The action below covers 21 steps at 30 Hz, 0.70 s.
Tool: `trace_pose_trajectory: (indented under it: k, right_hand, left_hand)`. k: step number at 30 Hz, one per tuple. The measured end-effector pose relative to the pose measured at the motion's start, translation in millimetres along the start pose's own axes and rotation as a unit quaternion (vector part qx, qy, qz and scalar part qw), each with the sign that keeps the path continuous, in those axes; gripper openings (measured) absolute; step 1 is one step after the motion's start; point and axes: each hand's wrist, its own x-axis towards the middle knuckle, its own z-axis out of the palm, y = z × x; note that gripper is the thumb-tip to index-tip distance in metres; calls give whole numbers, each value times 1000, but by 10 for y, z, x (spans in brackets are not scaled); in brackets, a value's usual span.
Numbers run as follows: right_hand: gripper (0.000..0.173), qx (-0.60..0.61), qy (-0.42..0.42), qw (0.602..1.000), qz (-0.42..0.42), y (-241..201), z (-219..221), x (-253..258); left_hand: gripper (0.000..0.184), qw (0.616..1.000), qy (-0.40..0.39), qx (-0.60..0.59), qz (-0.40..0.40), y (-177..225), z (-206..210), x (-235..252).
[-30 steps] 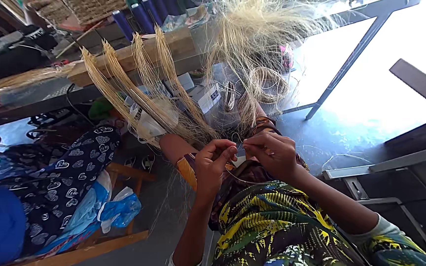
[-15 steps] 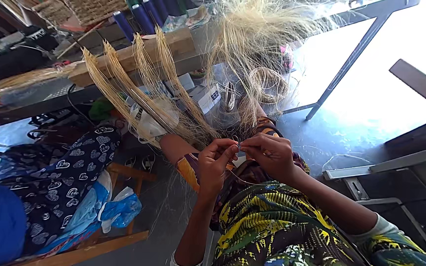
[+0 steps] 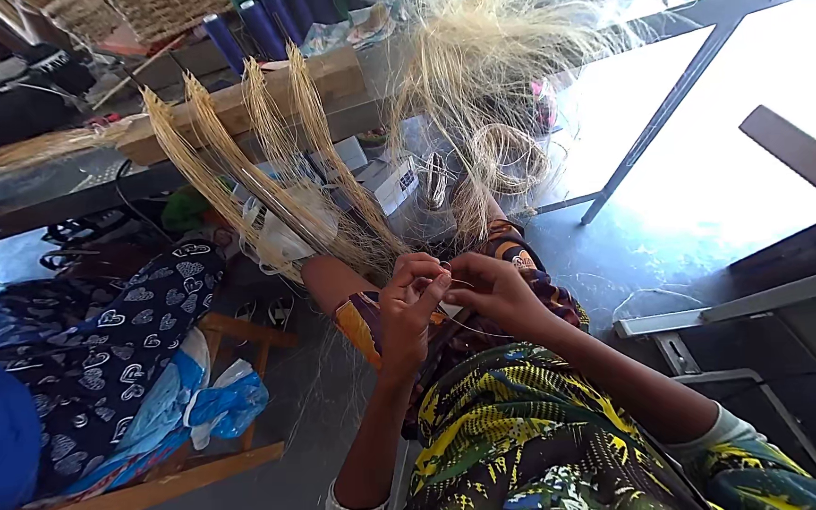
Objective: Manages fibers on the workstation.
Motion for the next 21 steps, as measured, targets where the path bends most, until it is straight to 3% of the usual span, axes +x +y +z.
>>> trace_pose_trajectory:
  k: [3, 6, 9, 14, 21]
  right_hand:
    - [26, 91, -60, 993, 33, 70, 53, 28]
    - [14, 141, -58, 988, 39, 127, 81, 59]
    - [20, 143, -42, 988, 30, 130, -8, 118]
    - [16, -55, 54, 995, -65, 47, -177, 137]
    - [16, -287, 94, 933, -194, -101, -272, 91]
  left_hand:
    - [8, 1000, 6, -4, -18, -15, -4, 3]
    - [7, 1000, 16, -4, -21, -15, -5, -12]
    - [12, 998, 47, 26, 20, -35, -12, 5]
    - [10, 976, 84, 169, 104, -152, -52, 27]
    - [10, 935, 20, 339, 103, -194, -72, 10]
